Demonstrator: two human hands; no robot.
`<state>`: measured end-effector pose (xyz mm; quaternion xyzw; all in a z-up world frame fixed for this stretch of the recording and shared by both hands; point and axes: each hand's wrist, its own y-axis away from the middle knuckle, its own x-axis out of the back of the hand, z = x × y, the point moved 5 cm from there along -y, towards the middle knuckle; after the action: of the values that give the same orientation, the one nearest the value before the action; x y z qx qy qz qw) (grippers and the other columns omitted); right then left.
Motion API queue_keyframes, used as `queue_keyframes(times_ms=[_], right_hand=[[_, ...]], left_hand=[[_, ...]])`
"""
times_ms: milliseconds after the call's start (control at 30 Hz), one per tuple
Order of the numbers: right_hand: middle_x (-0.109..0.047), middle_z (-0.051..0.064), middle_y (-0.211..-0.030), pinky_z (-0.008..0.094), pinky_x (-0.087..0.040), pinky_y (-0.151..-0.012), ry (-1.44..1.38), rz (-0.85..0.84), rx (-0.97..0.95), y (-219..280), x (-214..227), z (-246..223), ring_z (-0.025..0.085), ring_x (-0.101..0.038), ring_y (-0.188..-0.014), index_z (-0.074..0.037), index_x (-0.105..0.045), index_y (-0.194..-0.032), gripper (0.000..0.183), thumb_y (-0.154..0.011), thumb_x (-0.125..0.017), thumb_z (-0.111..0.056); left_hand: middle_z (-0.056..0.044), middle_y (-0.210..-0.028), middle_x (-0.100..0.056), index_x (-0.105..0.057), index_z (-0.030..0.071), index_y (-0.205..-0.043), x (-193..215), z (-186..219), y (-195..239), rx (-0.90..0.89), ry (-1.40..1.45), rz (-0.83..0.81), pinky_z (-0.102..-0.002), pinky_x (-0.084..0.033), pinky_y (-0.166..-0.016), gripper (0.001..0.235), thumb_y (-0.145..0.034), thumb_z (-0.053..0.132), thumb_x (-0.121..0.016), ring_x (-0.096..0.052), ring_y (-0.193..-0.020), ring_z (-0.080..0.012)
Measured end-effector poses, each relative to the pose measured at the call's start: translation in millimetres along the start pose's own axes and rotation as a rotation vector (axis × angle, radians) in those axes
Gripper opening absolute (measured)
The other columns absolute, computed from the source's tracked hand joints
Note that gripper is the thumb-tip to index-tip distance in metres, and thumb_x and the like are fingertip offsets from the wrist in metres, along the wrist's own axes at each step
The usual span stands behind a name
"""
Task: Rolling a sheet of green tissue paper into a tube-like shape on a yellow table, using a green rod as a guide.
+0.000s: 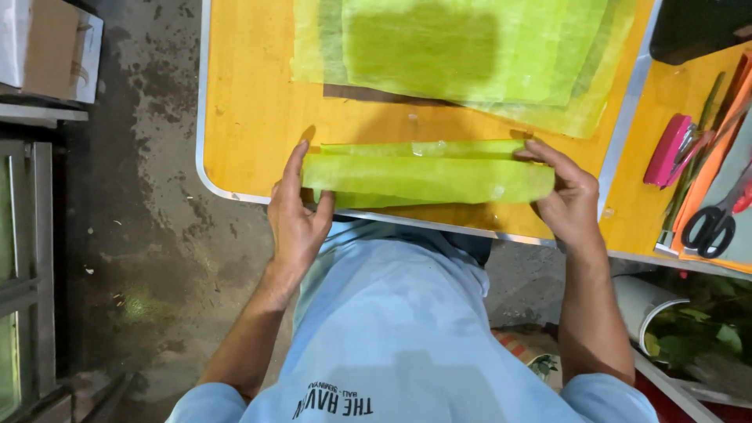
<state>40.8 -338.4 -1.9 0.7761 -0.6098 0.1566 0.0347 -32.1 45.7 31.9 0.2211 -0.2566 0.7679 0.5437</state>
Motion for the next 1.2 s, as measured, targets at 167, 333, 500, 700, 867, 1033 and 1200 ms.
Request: queue_keyframes(times_ms=[167,333,500,700,867,1033,1200], right_hand=[[-0.065,0.027,-0.126,0.055,-0.053,-0.102,0.107,0.026,0.068,-7.0,-5.5,-22.6,0.040,-0.066,-0.114,0.007,-0.068,-0.124,0.031,-0.095,-0.066,0.019],[-0.062,0.029,-0.130,0.054,-0.055,-0.100,0.171,0.029,0.143,-9.7,-7.6,-27.7,0.042,-0.068,-0.111,0.005,-0.074,-0.105,0.020,-0.097,-0.065,0.021],[-0.060,0.029,-0.129,0.059,-0.052,-0.106,0.351,-0.027,0.132,-6.8,-7.1,-25.5,0.049,-0.064,-0.121,0.004,-0.075,-0.108,0.035,-0.096,-0.052,0.028],[-0.063,0.029,-0.126,0.055,-0.054,-0.101,0.409,-0.041,0.135,-12.2,-10.2,-29.0,0.049,-0.066,-0.114,0.001,-0.076,-0.115,0.039,-0.096,-0.053,0.027],[-0.065,0.027,-0.122,0.053,-0.056,-0.096,0.385,-0.030,0.132,-19.7,-11.6,-33.7,0.045,-0.068,-0.109,-0.001,-0.077,-0.116,0.035,-0.100,-0.059,0.023],[-0.066,0.023,-0.122,0.051,-0.056,-0.092,0.393,-0.027,0.085,-13.2,-10.5,-25.5,0.044,-0.068,-0.108,-0.005,-0.078,-0.115,0.032,-0.102,-0.061,0.019],[-0.066,0.028,-0.130,0.056,-0.054,-0.096,0.501,-0.056,0.169,7.6,-1.7,-5.4,0.046,-0.066,-0.111,0.003,-0.077,-0.113,0.030,-0.097,-0.062,0.024]], left_hand=[[-0.023,-0.148,-0.050,-0.067,0.017,-0.136,-9.9,-9.7,-12.5,-0.268,-0.039,-0.060,-0.054,-0.042,-0.112,0.051,-0.088,0.004,-0.078,-0.054,-0.134,-0.0469],[-0.019,-0.147,-0.057,-0.080,0.019,-0.109,-10.9,-8.6,-13.9,-0.436,-0.135,-0.048,-0.054,-0.040,-0.113,0.019,-0.095,0.008,-0.073,-0.055,-0.136,-0.0421],[-0.011,-0.136,-0.068,-0.080,0.013,-0.105,-9.3,-16.1,-11.7,-0.518,-0.163,-0.011,-0.053,-0.045,-0.111,0.016,-0.094,0.007,-0.072,-0.063,-0.128,-0.0367],[-0.013,-0.135,-0.069,-0.077,0.009,-0.089,-2.7,6.6,-9.0,-0.594,-0.116,-0.143,-0.060,-0.038,-0.115,0.012,-0.082,0.019,-0.079,-0.059,-0.132,-0.0413],[-0.015,-0.133,-0.066,-0.067,0.017,-0.117,-43.1,26.7,-14.2,-0.639,-0.310,-0.258,-0.062,-0.035,-0.115,0.049,-0.087,0.053,-0.078,-0.056,-0.133,-0.0422],[-0.017,-0.141,-0.061,-0.054,0.033,-0.150,-81.6,44.6,-4.9,-0.728,-0.383,-0.365,-0.061,-0.030,-0.119,0.070,-0.086,0.050,-0.078,-0.051,-0.140,-0.0404],[-0.017,-0.152,-0.052,-0.053,0.033,-0.151,-89.2,32.2,-1.7,-0.738,-0.381,-0.357,-0.061,-0.028,-0.119,0.050,-0.103,0.044,-0.060,-0.046,-0.144,-0.0400]])
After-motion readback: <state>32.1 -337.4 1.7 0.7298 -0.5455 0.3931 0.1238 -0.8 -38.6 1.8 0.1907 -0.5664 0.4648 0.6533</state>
